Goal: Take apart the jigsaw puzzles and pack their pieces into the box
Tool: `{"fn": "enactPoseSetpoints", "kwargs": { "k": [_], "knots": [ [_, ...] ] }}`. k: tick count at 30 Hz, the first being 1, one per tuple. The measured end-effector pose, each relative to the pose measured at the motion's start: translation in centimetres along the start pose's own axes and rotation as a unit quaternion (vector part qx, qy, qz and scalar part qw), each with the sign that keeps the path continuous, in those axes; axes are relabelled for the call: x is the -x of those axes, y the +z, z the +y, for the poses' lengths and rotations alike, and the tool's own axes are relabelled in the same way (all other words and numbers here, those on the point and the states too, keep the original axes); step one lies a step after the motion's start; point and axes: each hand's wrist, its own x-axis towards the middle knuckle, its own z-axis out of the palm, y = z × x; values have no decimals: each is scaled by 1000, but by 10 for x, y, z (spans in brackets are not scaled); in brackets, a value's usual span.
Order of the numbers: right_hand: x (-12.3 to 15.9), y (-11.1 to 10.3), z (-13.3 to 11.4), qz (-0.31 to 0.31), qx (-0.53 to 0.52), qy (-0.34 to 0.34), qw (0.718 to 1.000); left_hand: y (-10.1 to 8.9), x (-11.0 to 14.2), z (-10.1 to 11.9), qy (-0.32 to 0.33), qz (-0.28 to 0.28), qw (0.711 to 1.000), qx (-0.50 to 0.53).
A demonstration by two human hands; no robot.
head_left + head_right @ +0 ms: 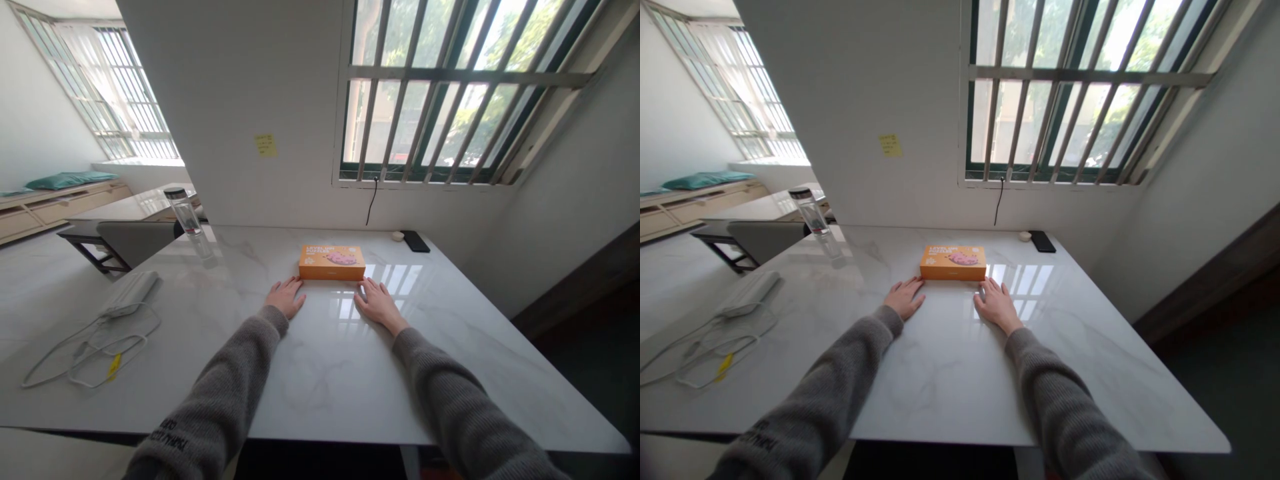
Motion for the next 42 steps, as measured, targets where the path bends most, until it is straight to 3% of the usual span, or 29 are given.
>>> {"fn": "enactPoseSetpoints", "kwargs": {
  "k": [9, 17, 22, 42],
  "knots": [
    [7, -2, -7, 6, 12, 7, 1000, -5, 5, 6, -7, 12, 1000, 0],
    [61, -13, -14, -41, 1, -66, 997, -10, 63, 5, 89, -4, 995, 52],
    [84, -21, -23, -71, -11, -84, 994, -9, 88, 7, 110, 3, 992, 59],
    [84, -27, -30, -91, -5, -75, 993, -11, 88, 10, 107, -3, 992, 73]
  ]
}}
